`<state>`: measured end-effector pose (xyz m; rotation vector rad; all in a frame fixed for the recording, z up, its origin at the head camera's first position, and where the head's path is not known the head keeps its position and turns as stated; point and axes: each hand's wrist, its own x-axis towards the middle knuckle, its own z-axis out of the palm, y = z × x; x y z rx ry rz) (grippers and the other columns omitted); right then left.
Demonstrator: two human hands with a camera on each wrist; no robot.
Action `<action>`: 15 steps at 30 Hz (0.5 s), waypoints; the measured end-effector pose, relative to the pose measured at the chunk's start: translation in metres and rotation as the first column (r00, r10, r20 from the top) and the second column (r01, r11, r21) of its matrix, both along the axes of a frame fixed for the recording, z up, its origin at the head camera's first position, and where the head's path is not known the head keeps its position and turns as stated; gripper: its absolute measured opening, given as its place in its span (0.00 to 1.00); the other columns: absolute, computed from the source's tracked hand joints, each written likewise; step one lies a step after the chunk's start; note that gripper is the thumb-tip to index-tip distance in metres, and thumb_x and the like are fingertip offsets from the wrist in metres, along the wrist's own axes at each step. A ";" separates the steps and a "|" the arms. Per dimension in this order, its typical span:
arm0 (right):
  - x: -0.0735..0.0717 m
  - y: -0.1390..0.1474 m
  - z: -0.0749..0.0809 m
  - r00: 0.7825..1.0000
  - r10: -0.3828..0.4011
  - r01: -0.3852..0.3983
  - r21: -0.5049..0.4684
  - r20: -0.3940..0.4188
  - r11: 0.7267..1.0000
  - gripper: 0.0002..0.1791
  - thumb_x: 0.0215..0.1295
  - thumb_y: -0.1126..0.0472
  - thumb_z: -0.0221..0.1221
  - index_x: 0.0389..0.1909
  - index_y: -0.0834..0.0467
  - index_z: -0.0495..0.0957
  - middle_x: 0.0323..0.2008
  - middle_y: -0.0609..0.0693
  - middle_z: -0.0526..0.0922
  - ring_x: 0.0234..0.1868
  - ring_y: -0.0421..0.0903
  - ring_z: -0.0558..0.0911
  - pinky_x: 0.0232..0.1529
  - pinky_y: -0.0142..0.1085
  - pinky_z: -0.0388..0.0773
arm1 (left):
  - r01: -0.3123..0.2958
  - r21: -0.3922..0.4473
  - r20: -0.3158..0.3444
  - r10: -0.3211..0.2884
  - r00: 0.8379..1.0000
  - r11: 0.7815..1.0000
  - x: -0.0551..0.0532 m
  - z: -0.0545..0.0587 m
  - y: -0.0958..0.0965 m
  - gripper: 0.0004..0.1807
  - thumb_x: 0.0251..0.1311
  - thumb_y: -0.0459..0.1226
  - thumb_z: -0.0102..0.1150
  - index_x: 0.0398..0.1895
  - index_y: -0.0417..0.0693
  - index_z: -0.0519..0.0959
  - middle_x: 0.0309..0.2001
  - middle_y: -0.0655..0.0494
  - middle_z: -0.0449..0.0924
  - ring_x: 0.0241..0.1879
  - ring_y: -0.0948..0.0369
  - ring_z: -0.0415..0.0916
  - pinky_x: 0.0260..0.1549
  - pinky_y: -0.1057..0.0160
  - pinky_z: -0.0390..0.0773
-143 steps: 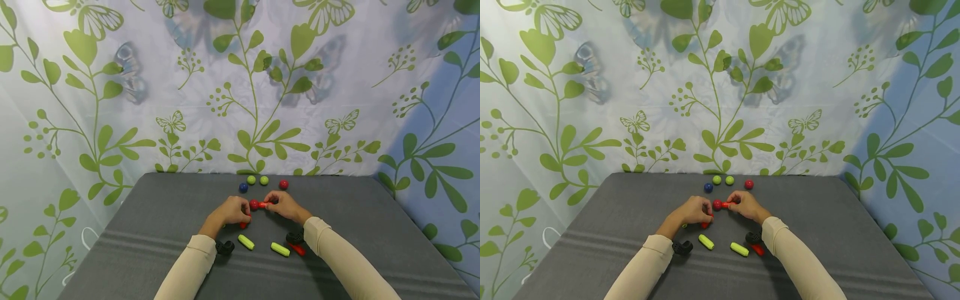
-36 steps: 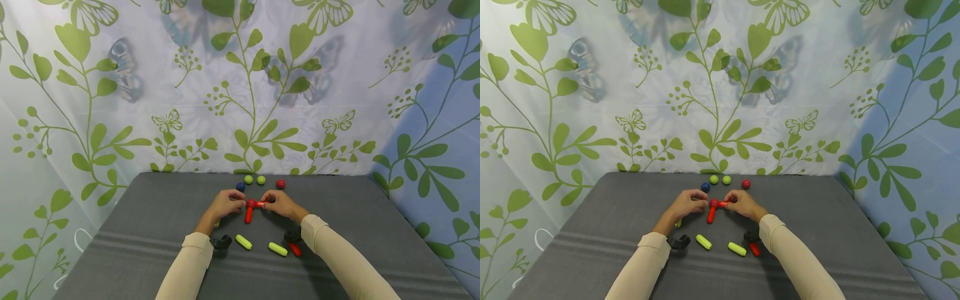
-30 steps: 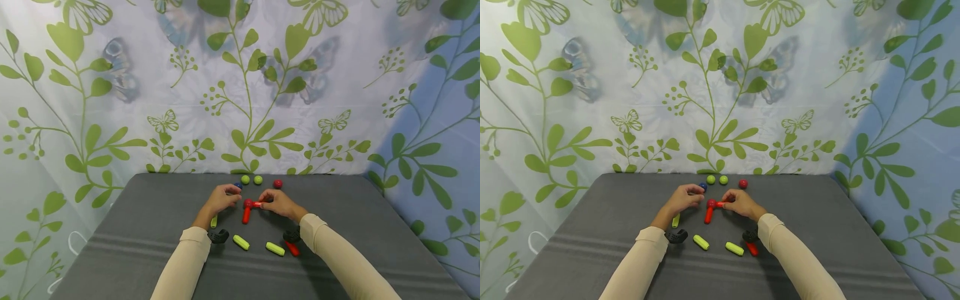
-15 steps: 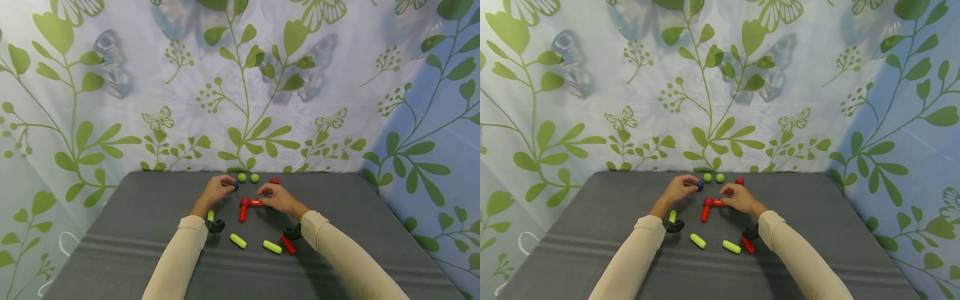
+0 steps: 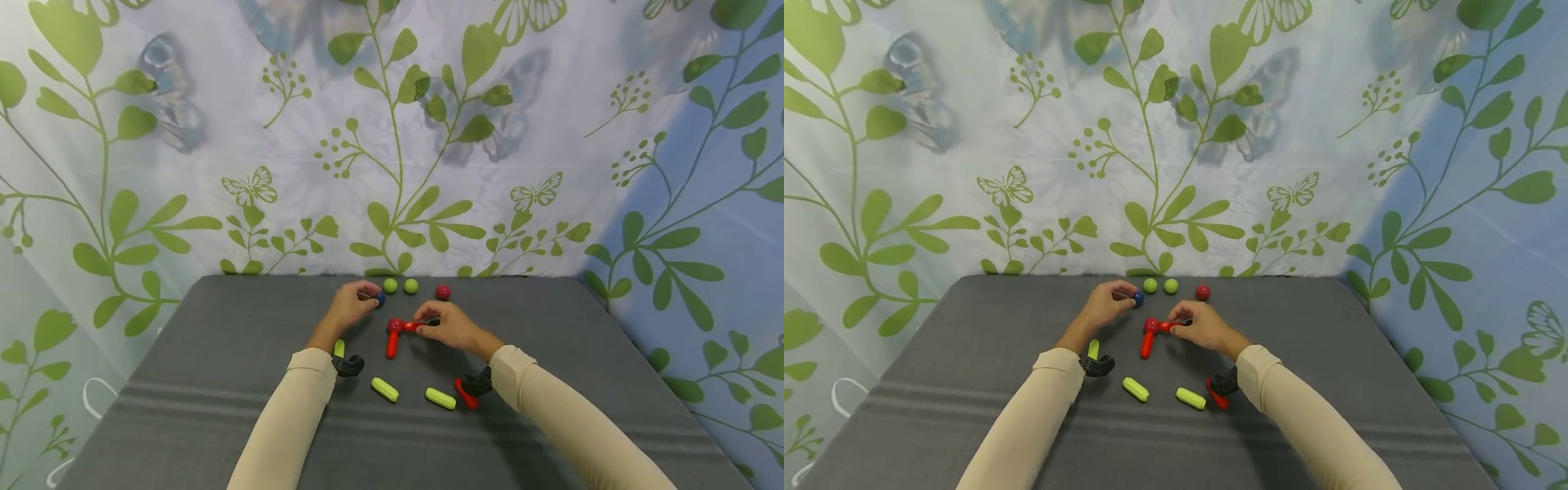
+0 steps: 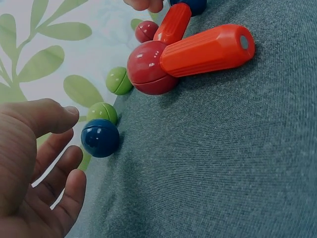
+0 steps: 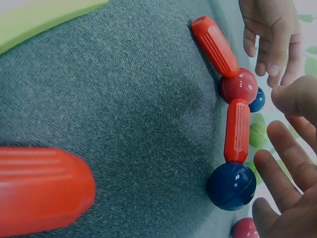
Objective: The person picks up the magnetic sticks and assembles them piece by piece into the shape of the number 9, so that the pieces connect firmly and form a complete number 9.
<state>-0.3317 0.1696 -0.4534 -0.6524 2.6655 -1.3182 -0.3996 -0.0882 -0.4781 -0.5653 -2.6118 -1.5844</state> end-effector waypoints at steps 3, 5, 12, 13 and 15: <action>-0.001 0.001 -0.002 1.000 -0.002 0.002 0.027 -0.016 1.000 0.08 0.65 0.66 0.68 0.43 0.59 0.82 0.43 0.52 0.84 0.49 0.50 0.80 0.50 0.48 0.76 | 0.007 -0.006 -0.014 -0.007 1.000 1.000 0.001 0.002 0.001 0.12 0.62 0.28 0.67 0.49 0.39 0.84 0.47 0.47 0.84 0.48 0.49 0.80 0.49 0.50 0.79; 0.002 0.000 0.000 0.999 0.013 -0.012 0.033 -0.032 0.999 0.08 0.65 0.66 0.68 0.43 0.60 0.82 0.43 0.53 0.84 0.50 0.53 0.80 0.52 0.52 0.75 | 0.008 -0.021 -0.028 -0.009 1.000 1.000 0.002 0.003 0.002 0.12 0.63 0.29 0.67 0.49 0.40 0.85 0.47 0.48 0.84 0.48 0.50 0.80 0.48 0.51 0.79; 0.018 -0.008 0.009 0.989 0.114 -0.103 0.117 -0.091 0.988 0.09 0.64 0.66 0.68 0.44 0.59 0.81 0.45 0.49 0.83 0.49 0.52 0.81 0.53 0.56 0.76 | 0.119 -0.078 -0.077 -0.125 0.989 0.990 0.004 0.007 0.004 0.12 0.61 0.28 0.68 0.48 0.38 0.85 0.45 0.46 0.84 0.43 0.52 0.80 0.44 0.53 0.79; 0.020 -0.009 0.009 0.988 0.129 -0.116 0.130 -0.090 0.985 0.09 0.64 0.66 0.68 0.44 0.59 0.81 0.45 0.47 0.83 0.49 0.51 0.81 0.53 0.55 0.76 | 0.148 -0.086 -0.076 -0.154 0.985 0.985 0.005 0.008 0.004 0.12 0.61 0.28 0.68 0.48 0.37 0.84 0.45 0.45 0.84 0.43 0.52 0.80 0.44 0.53 0.79; 0.022 -0.010 0.009 0.983 0.153 -0.137 0.152 -0.097 0.979 0.10 0.65 0.65 0.68 0.44 0.59 0.81 0.45 0.46 0.83 0.49 0.51 0.81 0.53 0.54 0.76 | 0.193 -0.103 -0.074 -0.201 0.977 0.976 0.006 0.009 0.004 0.12 0.60 0.27 0.68 0.48 0.36 0.84 0.45 0.42 0.83 0.43 0.51 0.81 0.44 0.53 0.80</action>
